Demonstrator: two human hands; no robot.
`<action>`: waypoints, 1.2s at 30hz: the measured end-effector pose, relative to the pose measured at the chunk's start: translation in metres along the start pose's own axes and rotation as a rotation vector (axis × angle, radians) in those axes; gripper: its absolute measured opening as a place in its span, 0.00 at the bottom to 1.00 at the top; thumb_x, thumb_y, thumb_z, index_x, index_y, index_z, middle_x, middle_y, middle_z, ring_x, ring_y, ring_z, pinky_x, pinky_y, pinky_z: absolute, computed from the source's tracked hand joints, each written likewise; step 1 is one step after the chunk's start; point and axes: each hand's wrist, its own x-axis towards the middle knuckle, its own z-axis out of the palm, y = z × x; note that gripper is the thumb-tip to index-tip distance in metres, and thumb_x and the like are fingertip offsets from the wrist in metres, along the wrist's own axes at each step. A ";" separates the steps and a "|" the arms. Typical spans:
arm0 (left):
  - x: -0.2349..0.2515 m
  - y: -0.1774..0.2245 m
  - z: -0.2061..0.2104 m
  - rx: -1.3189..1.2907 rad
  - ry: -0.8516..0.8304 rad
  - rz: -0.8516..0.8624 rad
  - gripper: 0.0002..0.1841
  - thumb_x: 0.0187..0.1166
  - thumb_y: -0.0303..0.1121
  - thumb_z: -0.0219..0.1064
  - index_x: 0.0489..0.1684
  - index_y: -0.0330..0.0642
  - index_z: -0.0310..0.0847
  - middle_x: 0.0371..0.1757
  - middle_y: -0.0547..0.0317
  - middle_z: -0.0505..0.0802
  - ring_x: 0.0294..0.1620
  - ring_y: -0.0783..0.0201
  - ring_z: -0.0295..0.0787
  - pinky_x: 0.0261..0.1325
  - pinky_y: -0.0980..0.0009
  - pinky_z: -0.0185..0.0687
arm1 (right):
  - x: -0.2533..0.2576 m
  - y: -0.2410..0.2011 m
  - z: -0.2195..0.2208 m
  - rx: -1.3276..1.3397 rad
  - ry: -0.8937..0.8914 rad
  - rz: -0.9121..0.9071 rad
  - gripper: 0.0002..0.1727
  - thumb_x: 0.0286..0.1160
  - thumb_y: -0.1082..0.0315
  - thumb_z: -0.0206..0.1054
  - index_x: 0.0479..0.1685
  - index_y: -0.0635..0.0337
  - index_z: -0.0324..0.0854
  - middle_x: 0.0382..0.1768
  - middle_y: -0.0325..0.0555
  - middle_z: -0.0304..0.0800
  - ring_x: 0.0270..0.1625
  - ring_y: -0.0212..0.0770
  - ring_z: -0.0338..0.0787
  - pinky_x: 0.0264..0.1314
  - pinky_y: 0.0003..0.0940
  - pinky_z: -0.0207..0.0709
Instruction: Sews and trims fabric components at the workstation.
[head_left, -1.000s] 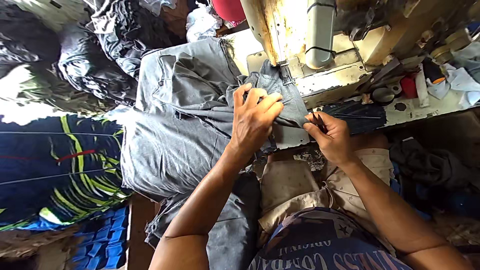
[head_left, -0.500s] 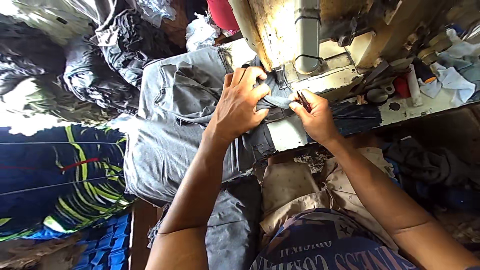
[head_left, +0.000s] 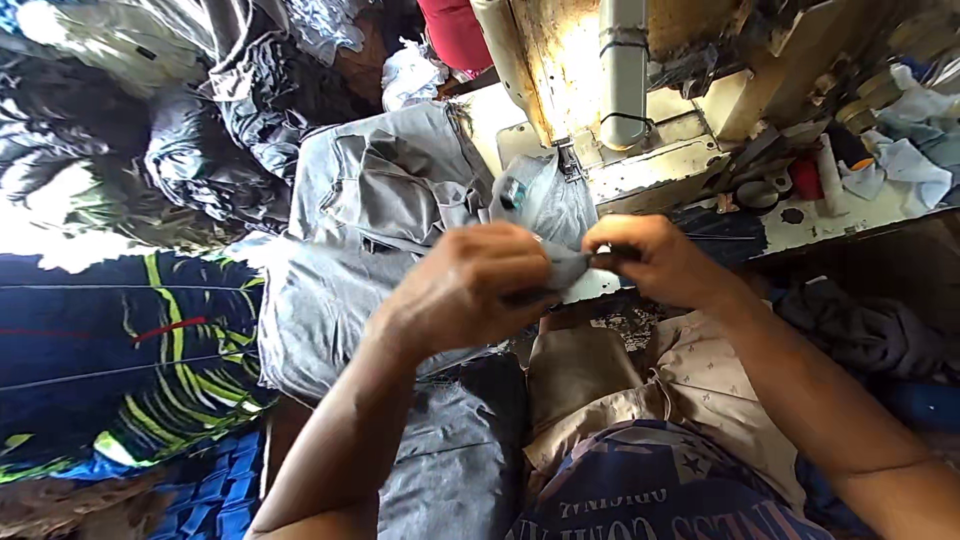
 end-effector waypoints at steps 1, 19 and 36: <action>0.000 0.004 0.014 -0.045 -0.003 0.013 0.13 0.75 0.40 0.74 0.22 0.47 0.85 0.33 0.64 0.92 0.41 0.65 0.91 0.50 0.62 0.88 | -0.007 -0.004 0.002 -0.009 -0.018 -0.020 0.06 0.79 0.72 0.70 0.48 0.59 0.89 0.45 0.40 0.90 0.44 0.30 0.88 0.49 0.27 0.87; 0.013 -0.027 0.081 0.548 0.055 -0.292 0.06 0.72 0.26 0.66 0.39 0.45 0.88 0.67 0.56 0.90 0.66 0.49 0.84 0.71 0.42 0.67 | -0.050 0.002 0.032 0.061 0.385 0.178 0.06 0.81 0.71 0.68 0.48 0.61 0.88 0.46 0.41 0.91 0.39 0.30 0.89 0.39 0.26 0.88; 0.024 -0.087 0.047 0.449 0.049 -0.227 0.20 0.70 0.23 0.60 0.57 0.49 0.90 0.68 0.55 0.88 0.69 0.48 0.80 0.68 0.48 0.72 | 0.015 0.027 0.033 0.025 0.490 0.188 0.05 0.81 0.74 0.64 0.45 0.61 0.86 0.38 0.42 0.86 0.33 0.30 0.83 0.35 0.25 0.79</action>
